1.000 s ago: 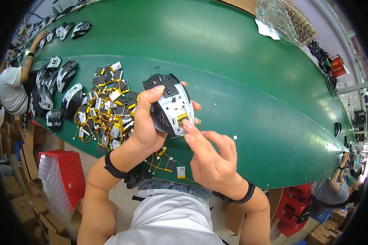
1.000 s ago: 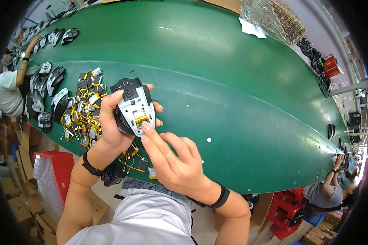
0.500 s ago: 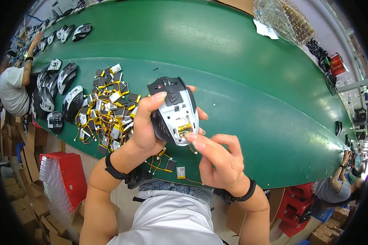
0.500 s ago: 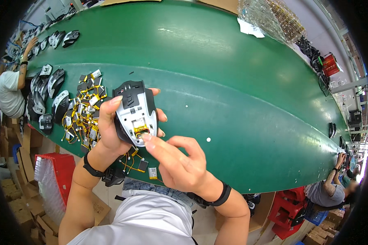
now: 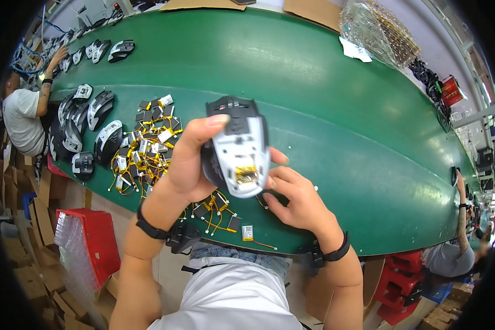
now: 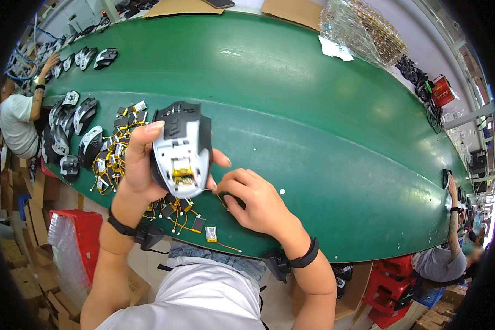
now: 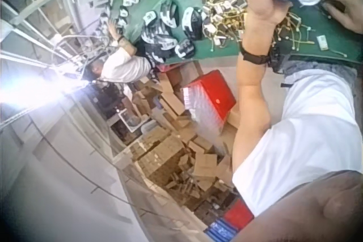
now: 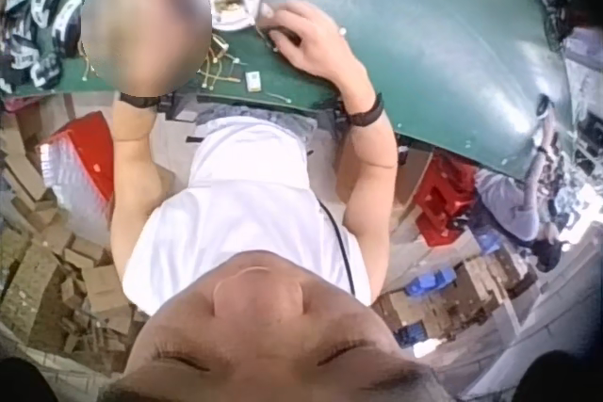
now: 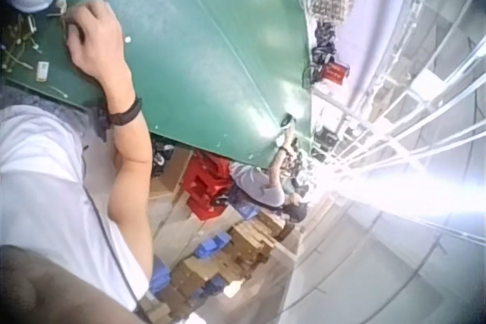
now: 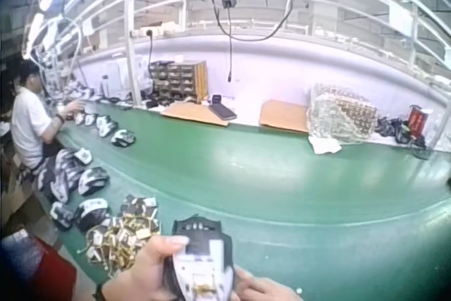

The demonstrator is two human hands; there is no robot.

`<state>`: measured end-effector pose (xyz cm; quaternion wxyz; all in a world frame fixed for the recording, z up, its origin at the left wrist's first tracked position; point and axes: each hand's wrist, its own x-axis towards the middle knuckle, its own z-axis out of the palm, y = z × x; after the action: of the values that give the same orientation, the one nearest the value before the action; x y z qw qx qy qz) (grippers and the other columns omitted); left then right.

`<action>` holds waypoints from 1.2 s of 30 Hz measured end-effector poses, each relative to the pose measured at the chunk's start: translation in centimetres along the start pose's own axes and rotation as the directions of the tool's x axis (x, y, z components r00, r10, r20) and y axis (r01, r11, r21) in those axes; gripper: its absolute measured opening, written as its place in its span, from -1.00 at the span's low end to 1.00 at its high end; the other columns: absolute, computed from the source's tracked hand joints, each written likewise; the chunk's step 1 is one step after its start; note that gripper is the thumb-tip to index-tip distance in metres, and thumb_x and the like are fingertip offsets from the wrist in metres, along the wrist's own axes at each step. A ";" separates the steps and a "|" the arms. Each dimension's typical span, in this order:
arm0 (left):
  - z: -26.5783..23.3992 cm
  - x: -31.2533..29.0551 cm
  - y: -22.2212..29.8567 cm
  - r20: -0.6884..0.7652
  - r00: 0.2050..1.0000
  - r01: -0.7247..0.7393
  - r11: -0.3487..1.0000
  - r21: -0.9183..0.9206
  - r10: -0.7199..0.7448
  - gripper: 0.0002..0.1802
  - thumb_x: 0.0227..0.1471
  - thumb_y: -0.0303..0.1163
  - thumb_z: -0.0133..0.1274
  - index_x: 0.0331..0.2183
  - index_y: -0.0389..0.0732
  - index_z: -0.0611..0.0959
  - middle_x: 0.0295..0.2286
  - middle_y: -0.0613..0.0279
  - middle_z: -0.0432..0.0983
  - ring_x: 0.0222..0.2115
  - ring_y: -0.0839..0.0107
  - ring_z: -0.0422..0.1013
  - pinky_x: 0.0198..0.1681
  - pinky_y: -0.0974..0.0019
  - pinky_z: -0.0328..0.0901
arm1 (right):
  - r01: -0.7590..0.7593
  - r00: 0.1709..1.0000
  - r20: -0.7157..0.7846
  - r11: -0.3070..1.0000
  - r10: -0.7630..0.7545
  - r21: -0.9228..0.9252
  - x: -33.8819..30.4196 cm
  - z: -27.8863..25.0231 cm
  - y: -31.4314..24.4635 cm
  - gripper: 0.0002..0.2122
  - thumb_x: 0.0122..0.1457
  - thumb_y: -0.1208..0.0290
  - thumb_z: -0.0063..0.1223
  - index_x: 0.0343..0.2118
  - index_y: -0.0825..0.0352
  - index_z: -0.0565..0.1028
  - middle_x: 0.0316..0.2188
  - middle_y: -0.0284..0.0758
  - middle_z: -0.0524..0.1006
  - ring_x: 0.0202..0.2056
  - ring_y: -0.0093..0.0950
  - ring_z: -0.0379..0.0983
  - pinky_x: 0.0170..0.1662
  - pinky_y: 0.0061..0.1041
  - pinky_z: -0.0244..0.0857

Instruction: The person assembles electronic devices by inserting small batteries into the bottom compartments of mouse-shaped units. They pick up each unit, slide a battery into the slot, and place the completed unit on the green table. The process is repeated for multiple units throughout the video.

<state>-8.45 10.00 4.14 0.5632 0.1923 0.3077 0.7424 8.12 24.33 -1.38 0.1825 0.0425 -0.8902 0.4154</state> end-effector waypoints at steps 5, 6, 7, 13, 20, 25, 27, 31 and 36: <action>4.5 1.2 4.3 -0.053 0.998 0.007 0.920 0.392 0.015 -0.43 0.10 -0.07 0.00 -0.04 -0.37 0.50 -0.22 -0.10 0.56 -0.27 0.12 0.56 -0.20 0.10 0.49 | -0.019 0.960 0.279 0.998 0.034 -0.054 -0.2 -0.6 -0.6 -0.75 -0.08 0.66 0.12 -0.31 0.22 0.61 -0.33 -0.31 0.44 -0.26 -0.28 0.42 -0.16 -0.35 0.35; 4.9 3.0 4.9 -0.067 0.998 0.029 0.891 0.454 0.002 -0.48 0.07 -0.10 0.05 -0.09 -0.35 0.54 -0.26 0.00 0.58 -0.30 0.23 0.57 -0.21 0.15 0.50 | -0.040 0.962 0.269 0.997 0.056 -0.066 -0.3 -0.7 -0.5 -0.77 -0.08 0.63 0.15 -0.32 0.22 0.62 -0.32 -0.31 0.44 -0.27 -0.29 0.42 -0.17 -0.36 0.35; 4.9 5.6 5.1 -0.093 0.996 0.041 0.851 0.524 0.009 -0.53 0.05 -0.13 0.08 -0.14 -0.32 0.56 -0.30 0.07 0.58 -0.33 0.30 0.57 -0.23 0.17 0.50 | -0.056 0.964 0.257 0.995 0.075 -0.080 -0.5 -0.9 -0.4 -0.78 -0.07 0.60 0.19 -0.32 0.21 0.62 -0.32 -0.32 0.44 -0.27 -0.30 0.42 -0.18 -0.37 0.35; -5.8 19.3 0.7 -0.338 0.935 0.164 0.711 0.684 0.110 -0.58 -0.03 -0.27 0.20 -0.26 -0.47 0.58 -0.38 0.00 0.60 -0.45 0.23 0.57 -0.48 0.05 0.49 | -0.029 0.967 0.251 0.994 0.054 -0.103 -0.2 0.7 -1.1 -0.85 -0.10 0.45 0.32 -0.41 0.21 0.61 -0.28 -0.34 0.43 -0.30 -0.36 0.41 -0.22 -0.40 0.35; -8.1 20.1 0.6 -0.055 0.856 0.234 -0.291 0.928 0.514 -0.51 -0.08 -0.13 0.17 -0.22 -0.35 0.62 -0.31 -0.20 0.57 -0.27 -0.05 0.53 -0.15 0.03 0.42 | 0.046 0.977 0.212 0.990 -0.016 -0.136 -0.3 0.9 -1.5 -0.88 -0.04 0.49 0.25 -0.43 0.29 0.51 -0.19 -0.29 0.45 -0.24 -0.28 0.44 -0.18 -0.35 0.36; -5.8 12.2 9.5 -0.037 0.980 0.122 -0.438 0.890 0.197 -0.47 -0.08 -0.04 0.11 -0.18 -0.27 0.65 -0.25 -0.06 0.60 -0.22 0.09 0.53 -0.11 0.16 0.41 | 0.027 0.990 0.142 0.999 -0.021 -0.042 -0.7 -0.8 -0.4 -0.87 0.04 0.55 0.16 -0.37 0.33 0.44 -0.17 -0.24 0.51 -0.21 -0.25 0.46 -0.18 -0.38 0.37; -9.5 6.4 15.7 -0.165 0.974 0.220 -0.454 0.864 0.157 -0.43 -0.06 -0.01 0.14 -0.15 -0.27 0.63 -0.20 -0.04 0.59 -0.20 0.16 0.53 -0.12 0.19 0.41 | -0.137 0.982 0.146 0.981 0.117 0.139 -0.8 -0.3 -1.0 -0.91 0.12 0.56 0.11 -0.34 0.36 0.43 -0.34 -0.22 0.56 -0.34 -0.28 0.53 -0.26 -0.41 0.41; -14.1 -6.3 23.2 -0.645 0.763 0.560 -0.546 0.622 0.048 -0.15 -0.17 0.21 0.20 -0.12 -0.42 0.58 -0.20 -0.13 0.57 -0.18 0.11 0.51 -0.10 0.18 0.39 | -0.225 0.974 0.078 0.952 0.213 0.208 -0.5 0.5 -0.9 -0.90 0.10 0.61 0.12 -0.31 0.41 0.48 -0.45 -0.21 0.58 -0.46 -0.35 0.55 -0.36 -0.48 0.42; -16.9 -14.8 18.5 -0.617 0.773 0.618 -0.395 0.680 0.146 0.03 -0.30 0.27 0.29 -0.02 -0.43 0.53 -0.10 -0.23 0.48 -0.08 0.03 0.43 0.01 0.18 0.30 | -0.216 0.976 0.017 0.954 0.217 0.207 0.0 0.4 -1.2 -0.92 0.04 0.63 0.17 -0.38 0.44 0.54 -0.46 -0.23 0.58 -0.47 -0.42 0.54 -0.35 -0.51 0.42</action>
<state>-28.13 -11.49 5.05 0.2285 0.2959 0.9269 0.0336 8.27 23.27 -0.70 0.1330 -0.0375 -0.8408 0.5235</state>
